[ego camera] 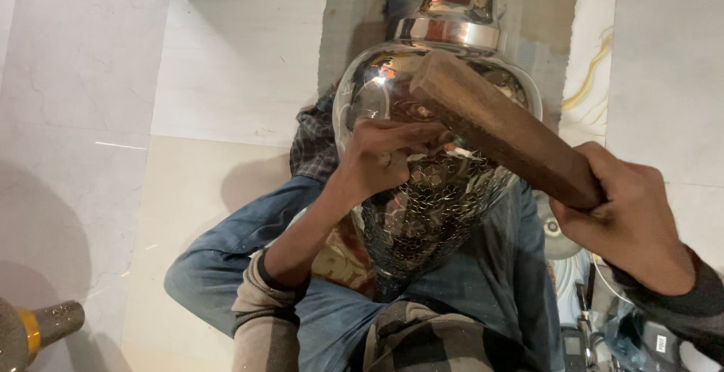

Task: The person sits on the floor with a large silver decorative vase held between their legs and hammers a small punch against the vase surface using a wooden mallet, embossing floral patterns into the metal. They repeatedly reposition the punch and rotate their grip to work different areas of the vase body.

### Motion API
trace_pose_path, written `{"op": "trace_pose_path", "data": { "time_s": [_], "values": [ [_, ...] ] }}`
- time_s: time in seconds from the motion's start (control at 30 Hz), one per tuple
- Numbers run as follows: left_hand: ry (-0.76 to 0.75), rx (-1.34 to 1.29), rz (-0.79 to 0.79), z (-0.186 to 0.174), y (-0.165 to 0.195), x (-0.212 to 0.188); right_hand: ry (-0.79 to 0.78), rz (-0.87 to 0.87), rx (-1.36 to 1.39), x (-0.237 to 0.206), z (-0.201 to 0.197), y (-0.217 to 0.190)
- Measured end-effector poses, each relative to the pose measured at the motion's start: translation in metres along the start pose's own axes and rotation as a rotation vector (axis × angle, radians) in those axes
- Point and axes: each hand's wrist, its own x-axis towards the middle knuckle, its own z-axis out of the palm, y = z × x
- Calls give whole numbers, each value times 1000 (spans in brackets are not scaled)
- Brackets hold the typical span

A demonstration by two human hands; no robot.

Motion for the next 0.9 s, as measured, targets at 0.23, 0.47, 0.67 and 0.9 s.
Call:
{"op": "trace_pose_path", "data": {
  "time_s": [0.23,0.47,0.67,0.9],
  "values": [
    [25,-91,-69,7,-5,-5,-184,-36,-237,25,-21,-22],
    [175,-10,-209,20,5,-19,-372,60,-535,45,-36,-49],
    [616,27,-181,49,21,-26,-246,-48,-159,65,-48,-66],
    [764,107,-344,64,32,-29,-460,-90,-981,88,-53,-119]
  ]
}}
